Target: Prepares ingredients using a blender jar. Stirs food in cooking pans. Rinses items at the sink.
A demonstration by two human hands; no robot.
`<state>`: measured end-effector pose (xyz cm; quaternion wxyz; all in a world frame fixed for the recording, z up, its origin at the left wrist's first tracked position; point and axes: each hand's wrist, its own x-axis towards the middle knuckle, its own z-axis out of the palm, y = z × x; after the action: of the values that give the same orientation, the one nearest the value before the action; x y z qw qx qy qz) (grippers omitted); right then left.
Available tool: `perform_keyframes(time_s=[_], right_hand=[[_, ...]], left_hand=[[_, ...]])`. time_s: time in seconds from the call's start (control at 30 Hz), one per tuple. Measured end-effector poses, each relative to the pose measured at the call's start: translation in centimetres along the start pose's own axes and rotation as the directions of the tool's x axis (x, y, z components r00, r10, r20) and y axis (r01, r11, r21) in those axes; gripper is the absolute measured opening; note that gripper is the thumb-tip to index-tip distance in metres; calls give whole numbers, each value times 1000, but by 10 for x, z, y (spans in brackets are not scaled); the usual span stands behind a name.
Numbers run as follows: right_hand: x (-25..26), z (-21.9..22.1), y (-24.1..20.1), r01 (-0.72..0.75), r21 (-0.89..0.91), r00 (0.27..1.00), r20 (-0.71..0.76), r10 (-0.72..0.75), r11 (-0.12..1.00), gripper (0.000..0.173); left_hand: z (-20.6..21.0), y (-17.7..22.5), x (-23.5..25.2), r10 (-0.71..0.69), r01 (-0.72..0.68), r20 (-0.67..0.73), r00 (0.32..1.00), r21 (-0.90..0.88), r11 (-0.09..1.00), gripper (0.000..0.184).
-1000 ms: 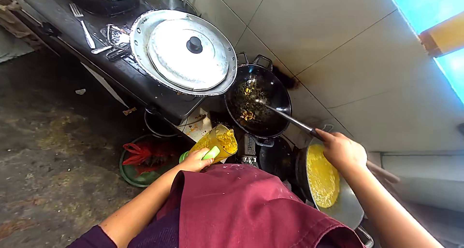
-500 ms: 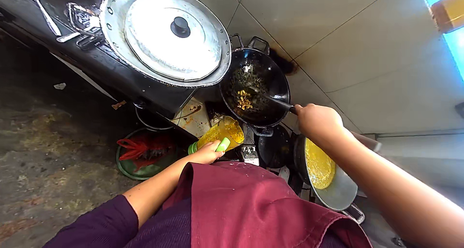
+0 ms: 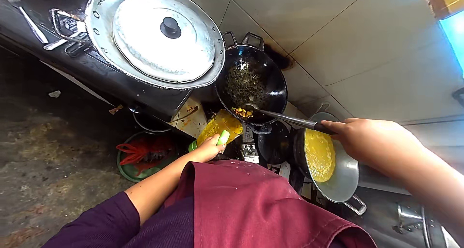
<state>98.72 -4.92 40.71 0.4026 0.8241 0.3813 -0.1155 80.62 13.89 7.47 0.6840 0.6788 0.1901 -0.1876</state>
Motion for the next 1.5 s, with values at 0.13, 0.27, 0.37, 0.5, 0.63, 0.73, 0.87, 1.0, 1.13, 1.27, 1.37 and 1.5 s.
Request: perform_keyframes(time_s=[0.13, 0.27, 0.37, 0.5, 0.63, 0.73, 0.87, 1.0, 1.13, 1.27, 1.37, 1.5], right_hand=[[-6, 9, 11, 37, 59, 998, -48, -34, 998, 37], [-13, 10, 14, 23, 79, 1000, -12, -22, 997, 38], [-23, 14, 22, 48, 111, 998, -36, -44, 993, 38], [-44, 24, 36, 139, 216, 980, -170, -103, 966, 41], [-67, 22, 40, 130, 302, 982, -168, -82, 944, 44], [-80, 16, 44, 131, 378, 989, -119, -92, 917, 44], [-81, 17, 59, 148, 436, 986, -134, -99, 888, 44], [-41, 18, 72, 89, 369, 975, -221, -6, 925, 41], [36, -22, 35, -187, 218, 970, -115, 215, 958, 34], [111, -35, -3, -256, 136, 959, -87, 269, 957, 23], [143, -37, -36, -307, 62, 951, -25, 309, 950, 33], [148, -32, -61, -286, -65, 956, 52, 290, 956, 34]], left_hand=[[-2, 8, 4, -15, 13, -21, 1000, -65, 998, 33], [-1, 16, 7, -33, 33, 1, 999, -19, 999, 32], [0, 21, 9, -51, 51, -6, 999, -10, 999, 32], [3, 20, 12, -41, 39, -31, 999, -36, 999, 31], [6, 20, 11, -36, 35, -31, 999, -18, 999, 33], [6, 22, 9, -31, 31, -32, 999, 4, 1000, 34], [6, 23, 8, -43, 44, -37, 998, 13, 999, 35], [7, 22, 9, -42, 42, -36, 998, 14, 999, 34], [9, 25, 8, -59, 60, -34, 998, 20, 998, 35], [13, 23, 8, -96, 98, -31, 995, 59, 993, 37], [14, 22, 7, -100, 103, -37, 994, 87, 991, 40], [15, 26, 3, -113, 115, -29, 993, 110, 987, 40]])
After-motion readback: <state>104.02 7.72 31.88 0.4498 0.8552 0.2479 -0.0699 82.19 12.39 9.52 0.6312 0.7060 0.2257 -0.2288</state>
